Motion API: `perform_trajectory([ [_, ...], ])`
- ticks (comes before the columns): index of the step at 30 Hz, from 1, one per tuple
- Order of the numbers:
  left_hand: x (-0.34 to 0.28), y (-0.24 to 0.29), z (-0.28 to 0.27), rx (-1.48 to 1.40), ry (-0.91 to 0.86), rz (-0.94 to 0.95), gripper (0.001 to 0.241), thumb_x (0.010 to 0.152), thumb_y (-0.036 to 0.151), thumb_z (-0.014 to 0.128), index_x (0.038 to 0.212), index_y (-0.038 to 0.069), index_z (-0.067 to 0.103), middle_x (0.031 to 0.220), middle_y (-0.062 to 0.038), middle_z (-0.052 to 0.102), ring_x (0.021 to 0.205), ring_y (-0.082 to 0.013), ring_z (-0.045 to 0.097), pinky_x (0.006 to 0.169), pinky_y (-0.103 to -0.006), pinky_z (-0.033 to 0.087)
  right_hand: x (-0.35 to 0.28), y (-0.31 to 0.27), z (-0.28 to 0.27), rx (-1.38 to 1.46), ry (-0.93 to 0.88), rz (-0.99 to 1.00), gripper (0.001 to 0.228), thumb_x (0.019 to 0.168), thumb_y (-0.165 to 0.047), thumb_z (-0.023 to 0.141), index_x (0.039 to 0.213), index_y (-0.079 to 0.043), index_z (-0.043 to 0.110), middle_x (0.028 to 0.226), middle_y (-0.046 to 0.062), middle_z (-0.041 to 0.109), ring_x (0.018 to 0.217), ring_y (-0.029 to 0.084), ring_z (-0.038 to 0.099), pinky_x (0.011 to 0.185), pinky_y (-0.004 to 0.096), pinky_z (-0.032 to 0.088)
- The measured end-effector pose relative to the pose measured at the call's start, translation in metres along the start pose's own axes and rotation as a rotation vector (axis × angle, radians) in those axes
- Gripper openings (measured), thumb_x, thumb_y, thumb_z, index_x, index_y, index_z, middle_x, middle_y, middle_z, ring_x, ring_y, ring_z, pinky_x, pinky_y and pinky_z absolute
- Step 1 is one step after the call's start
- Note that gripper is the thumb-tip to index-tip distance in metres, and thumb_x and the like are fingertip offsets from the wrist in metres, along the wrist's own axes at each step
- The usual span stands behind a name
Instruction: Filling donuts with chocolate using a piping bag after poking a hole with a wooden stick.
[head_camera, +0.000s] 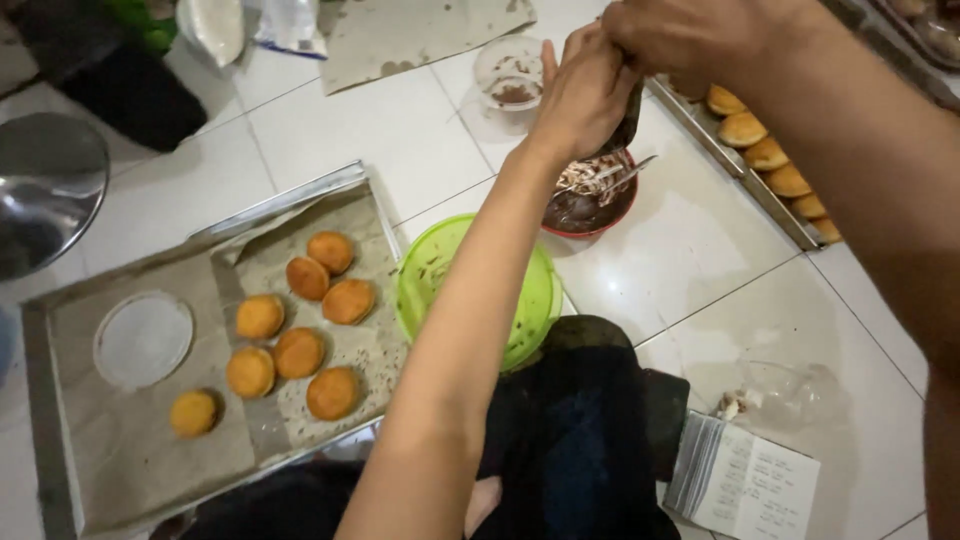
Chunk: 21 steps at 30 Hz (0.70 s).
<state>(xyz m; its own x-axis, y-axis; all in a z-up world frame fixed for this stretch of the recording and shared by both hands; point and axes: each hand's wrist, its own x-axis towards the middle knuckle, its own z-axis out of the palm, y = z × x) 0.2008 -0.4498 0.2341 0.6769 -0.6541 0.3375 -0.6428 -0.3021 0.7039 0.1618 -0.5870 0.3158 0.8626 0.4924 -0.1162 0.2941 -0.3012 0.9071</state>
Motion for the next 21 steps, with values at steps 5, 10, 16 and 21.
perform_trajectory([
  [5,-0.005,-0.014,0.038,0.054,-0.064,-0.015,0.047,0.102,0.037,0.024,0.119,0.009,0.059,0.139,-0.008,0.060,0.151,-0.0306,0.015,0.117,-0.0752,-0.007,0.004,-0.011,0.050,0.167,-0.101,-0.022,0.023,0.097,-0.033,0.061,0.074,-0.035,0.063,0.069,-0.018,0.067,0.084,0.006,0.058,0.068,0.029,0.044],
  [10,-0.024,-0.073,0.094,0.092,-0.099,-0.064,0.054,0.107,0.042,0.024,0.150,0.016,0.044,0.152,-0.002,0.057,0.158,-0.0315,0.009,0.114,-0.0813,-0.005,-0.003,-0.014,0.028,0.146,-0.398,-0.132,0.029,0.106,-0.051,0.045,0.090,-0.044,0.068,0.088,-0.022,0.075,0.120,0.008,0.055,0.113,0.039,0.029],
  [16,-0.032,-0.094,0.109,0.323,0.015,-0.042,0.042,0.101,0.048,0.044,0.113,0.018,0.072,0.114,-0.006,0.051,0.107,-0.0338,0.047,0.089,-0.0487,0.038,-0.001,-0.063,0.063,0.220,-0.364,0.002,0.024,0.100,-0.036,0.056,0.089,-0.047,0.073,0.083,-0.022,0.075,0.115,0.010,0.060,0.103,0.039,0.034],
  [21,-0.025,-0.096,0.117,0.222,-0.154,-0.254,0.025,0.086,0.009,0.059,0.111,0.010,0.063,0.116,-0.019,0.052,0.083,-0.0490,0.066,0.073,-0.0630,0.049,0.027,-0.070,0.049,1.300,-0.800,0.206,0.088,0.077,-0.038,0.050,0.161,-0.019,0.030,0.136,0.028,0.064,0.135,0.043,0.054,0.118,0.051,0.026],
])
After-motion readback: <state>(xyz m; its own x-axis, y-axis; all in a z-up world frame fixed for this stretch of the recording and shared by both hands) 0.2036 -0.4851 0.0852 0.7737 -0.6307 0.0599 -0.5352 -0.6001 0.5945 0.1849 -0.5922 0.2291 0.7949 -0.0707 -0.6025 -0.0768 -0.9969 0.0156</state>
